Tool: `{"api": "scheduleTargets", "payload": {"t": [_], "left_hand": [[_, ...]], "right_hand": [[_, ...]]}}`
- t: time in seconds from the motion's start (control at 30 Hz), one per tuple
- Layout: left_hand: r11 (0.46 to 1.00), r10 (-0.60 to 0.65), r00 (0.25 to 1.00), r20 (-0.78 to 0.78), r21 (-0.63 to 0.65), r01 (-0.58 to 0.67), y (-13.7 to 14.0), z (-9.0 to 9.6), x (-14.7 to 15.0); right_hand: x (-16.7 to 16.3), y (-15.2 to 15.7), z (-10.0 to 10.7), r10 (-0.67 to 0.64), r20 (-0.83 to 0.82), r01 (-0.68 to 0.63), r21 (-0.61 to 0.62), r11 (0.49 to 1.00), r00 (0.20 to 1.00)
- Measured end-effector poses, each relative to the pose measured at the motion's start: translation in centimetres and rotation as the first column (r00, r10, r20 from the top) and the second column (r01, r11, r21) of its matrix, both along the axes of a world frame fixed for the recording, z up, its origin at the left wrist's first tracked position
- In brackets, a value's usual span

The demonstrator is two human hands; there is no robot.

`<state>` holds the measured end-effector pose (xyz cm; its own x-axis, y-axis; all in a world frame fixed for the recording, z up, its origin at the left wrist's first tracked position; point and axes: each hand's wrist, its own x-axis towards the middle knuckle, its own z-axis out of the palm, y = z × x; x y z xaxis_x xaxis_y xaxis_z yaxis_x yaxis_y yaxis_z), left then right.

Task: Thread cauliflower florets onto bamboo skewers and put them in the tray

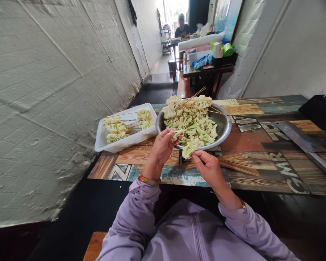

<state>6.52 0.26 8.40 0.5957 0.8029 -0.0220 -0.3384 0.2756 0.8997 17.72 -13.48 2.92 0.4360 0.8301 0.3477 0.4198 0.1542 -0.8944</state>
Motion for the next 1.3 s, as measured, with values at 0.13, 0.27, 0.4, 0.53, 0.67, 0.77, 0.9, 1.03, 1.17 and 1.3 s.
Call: {"api": "scheduleTargets", "payload": {"t": [0.13, 0.27, 0.4, 0.53, 0.67, 0.77, 0.9, 1.03, 1.17, 1.3], "left_hand": [[0.999, -0.001, 0.999, -0.047, 0.047, 0.003, -0.05, -0.15, 0.05], [0.999, 0.018, 1.000, 0.002, 0.034, -0.019, 0.06, -0.22, 0.10], [1.000, 0.027, 0.999, 0.020, 0.007, -0.027, 0.12, -0.20, 0.17], [0.999, 0.031, 0.999, 0.014, 0.011, -0.032, 0.02, -0.15, 0.18], [0.999, 0.026, 1.000, 0.010, 0.019, -0.026, -0.04, -0.09, 0.11], [0.999, 0.026, 1.000, 0.008, 0.026, -0.027, -0.05, -0.08, 0.11], [0.999, 0.025, 1.000, -0.011, 0.034, -0.025, -0.05, -0.12, 0.14], [0.998, 0.035, 0.999, -0.021, 0.047, -0.034, -0.03, -0.24, 0.12], [0.995, 0.049, 0.998, -0.028, 0.094, -0.046, -0.14, -0.40, 0.16], [0.978, 0.088, 0.995, -0.047, 0.192, -0.077, -0.43, -0.57, 0.33]], "right_hand": [[0.13, -0.01, 0.13, -0.010, 0.020, 0.010, 0.001, 1.000, 1.000], [0.14, -0.34, 0.21, -0.023, 0.009, 0.023, 0.009, 1.000, 1.000], [0.10, -0.55, 0.28, -0.019, 0.009, 0.019, 0.003, 1.000, 1.000], [0.08, -0.43, 0.39, -0.015, 0.008, 0.015, -0.019, 1.000, 1.000], [0.05, -0.43, 0.45, -0.013, -0.001, 0.013, -0.019, 1.000, 1.000], [0.07, -0.56, 0.50, -0.017, -0.006, 0.017, -0.010, 1.000, 1.000], [0.11, -0.58, 0.37, -0.016, -0.006, 0.016, -0.011, 1.000, 1.000], [0.11, -0.42, 0.17, -0.005, -0.014, 0.005, -0.023, 1.000, 1.000], [0.18, -0.38, 0.34, -0.009, -0.011, 0.008, -0.036, 0.999, 1.000], [0.31, -0.64, 0.49, -0.007, 0.001, 0.007, -0.047, 0.999, 1.000]]}}
